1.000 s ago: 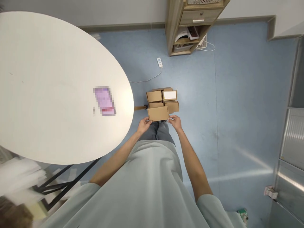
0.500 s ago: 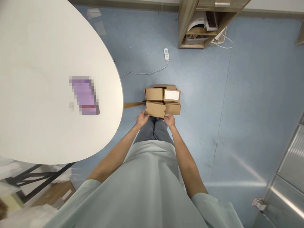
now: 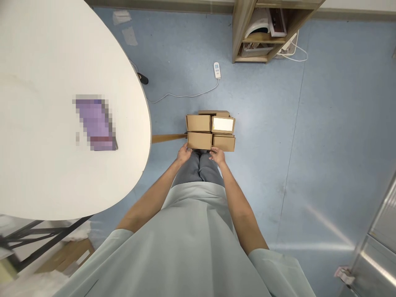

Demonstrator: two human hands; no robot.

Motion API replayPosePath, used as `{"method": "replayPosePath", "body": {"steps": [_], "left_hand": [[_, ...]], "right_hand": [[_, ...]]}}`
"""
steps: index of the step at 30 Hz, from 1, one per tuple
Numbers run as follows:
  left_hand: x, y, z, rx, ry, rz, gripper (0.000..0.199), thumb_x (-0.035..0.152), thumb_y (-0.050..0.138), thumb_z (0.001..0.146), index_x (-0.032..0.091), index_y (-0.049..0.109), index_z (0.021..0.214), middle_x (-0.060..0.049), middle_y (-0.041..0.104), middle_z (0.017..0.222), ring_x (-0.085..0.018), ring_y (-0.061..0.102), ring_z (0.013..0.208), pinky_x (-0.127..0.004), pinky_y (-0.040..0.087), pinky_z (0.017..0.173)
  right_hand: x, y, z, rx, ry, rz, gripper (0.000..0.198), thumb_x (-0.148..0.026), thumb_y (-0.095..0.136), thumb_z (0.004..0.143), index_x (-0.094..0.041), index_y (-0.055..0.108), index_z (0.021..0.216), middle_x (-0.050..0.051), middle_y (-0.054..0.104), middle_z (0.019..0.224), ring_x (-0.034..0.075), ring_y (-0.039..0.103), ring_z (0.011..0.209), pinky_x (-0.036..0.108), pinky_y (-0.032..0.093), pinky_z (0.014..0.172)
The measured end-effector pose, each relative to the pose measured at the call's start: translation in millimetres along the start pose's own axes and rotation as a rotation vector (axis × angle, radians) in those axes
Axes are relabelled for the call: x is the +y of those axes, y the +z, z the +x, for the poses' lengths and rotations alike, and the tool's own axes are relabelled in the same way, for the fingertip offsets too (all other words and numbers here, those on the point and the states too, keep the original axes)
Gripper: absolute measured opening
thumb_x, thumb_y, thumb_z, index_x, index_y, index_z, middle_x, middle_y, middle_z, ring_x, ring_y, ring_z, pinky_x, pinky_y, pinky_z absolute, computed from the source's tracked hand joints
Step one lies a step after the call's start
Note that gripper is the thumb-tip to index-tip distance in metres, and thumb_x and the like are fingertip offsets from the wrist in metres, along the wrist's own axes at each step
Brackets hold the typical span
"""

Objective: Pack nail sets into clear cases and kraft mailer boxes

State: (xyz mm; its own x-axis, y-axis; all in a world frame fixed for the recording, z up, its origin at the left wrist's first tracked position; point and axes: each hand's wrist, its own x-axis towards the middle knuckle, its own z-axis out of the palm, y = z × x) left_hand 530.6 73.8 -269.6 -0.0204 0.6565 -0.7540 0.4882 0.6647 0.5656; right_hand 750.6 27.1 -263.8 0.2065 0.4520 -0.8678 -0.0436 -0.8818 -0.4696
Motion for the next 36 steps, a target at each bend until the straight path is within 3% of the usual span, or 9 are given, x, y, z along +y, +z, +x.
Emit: {"method": "replayPosePath", "body": {"steps": [5,13,21,25,29,36], "left_hand": [[26,-1,-32,-0.029,-0.084,0.051,0.058,0.021,0.075,0.082,0.012,0.065,0.138,-0.022,0.073,0.133,-0.037,0.064,0.134,-0.051,0.042,0.12],[86,-4,-139,-0.112,0.046,-0.034,0.048,0.026,0.075,0.084,0.012,0.071,0.13,-0.021,0.069,0.141,-0.034,0.066,0.133,-0.047,0.047,0.119],[124,-39,-225,-0.17,0.223,-0.125,0.049,0.032,0.064,0.093,0.012,0.069,0.137,-0.017,0.068,0.144,-0.03,0.062,0.139,-0.044,0.043,0.123],[132,-64,-259,-0.164,0.305,-0.155,0.052,0.04,0.065,0.094,0.013,0.069,0.139,-0.016,0.068,0.145,-0.03,0.063,0.138,-0.046,0.044,0.123],[134,-88,-288,-0.143,0.362,-0.161,0.055,0.049,0.066,0.094,0.016,0.069,0.138,-0.015,0.069,0.145,-0.031,0.066,0.134,-0.047,0.048,0.119],[117,-137,-338,-0.127,0.5,-0.218,0.053,0.053,0.069,0.092,0.019,0.073,0.133,-0.013,0.071,0.141,-0.032,0.07,0.127,-0.046,0.054,0.113]], "right_hand": [[-9,-11,-35,0.0,0.0,-0.007,0.037,-0.029,0.081,0.084,-0.021,0.073,0.119,0.013,0.069,0.143,0.008,0.067,0.055,0.023,0.058,0.054],[-43,-50,-132,-0.016,-0.089,-0.013,0.034,-0.035,0.083,0.08,-0.019,0.076,0.109,0.014,0.075,0.131,0.009,0.067,0.053,0.025,0.057,0.053],[-75,-69,-193,-0.05,-0.32,0.036,0.04,-0.055,0.08,0.075,-0.021,0.074,0.094,0.013,0.079,0.121,0.012,0.065,0.052,0.029,0.055,0.053],[-91,-64,-219,-0.027,-0.426,0.087,0.044,-0.062,0.079,0.072,-0.021,0.07,0.087,0.013,0.078,0.125,0.013,0.064,0.055,0.03,0.054,0.054],[-105,-52,-253,-0.046,-0.523,0.134,0.043,-0.06,0.081,0.071,-0.022,0.068,0.085,0.014,0.079,0.123,0.02,0.072,0.076,0.031,0.058,0.059],[-111,-9,-315,-0.08,-0.677,0.141,0.041,-0.056,0.085,0.071,-0.022,0.067,0.084,0.017,0.079,0.121,0.025,0.074,0.089,0.031,0.058,0.059]]}}
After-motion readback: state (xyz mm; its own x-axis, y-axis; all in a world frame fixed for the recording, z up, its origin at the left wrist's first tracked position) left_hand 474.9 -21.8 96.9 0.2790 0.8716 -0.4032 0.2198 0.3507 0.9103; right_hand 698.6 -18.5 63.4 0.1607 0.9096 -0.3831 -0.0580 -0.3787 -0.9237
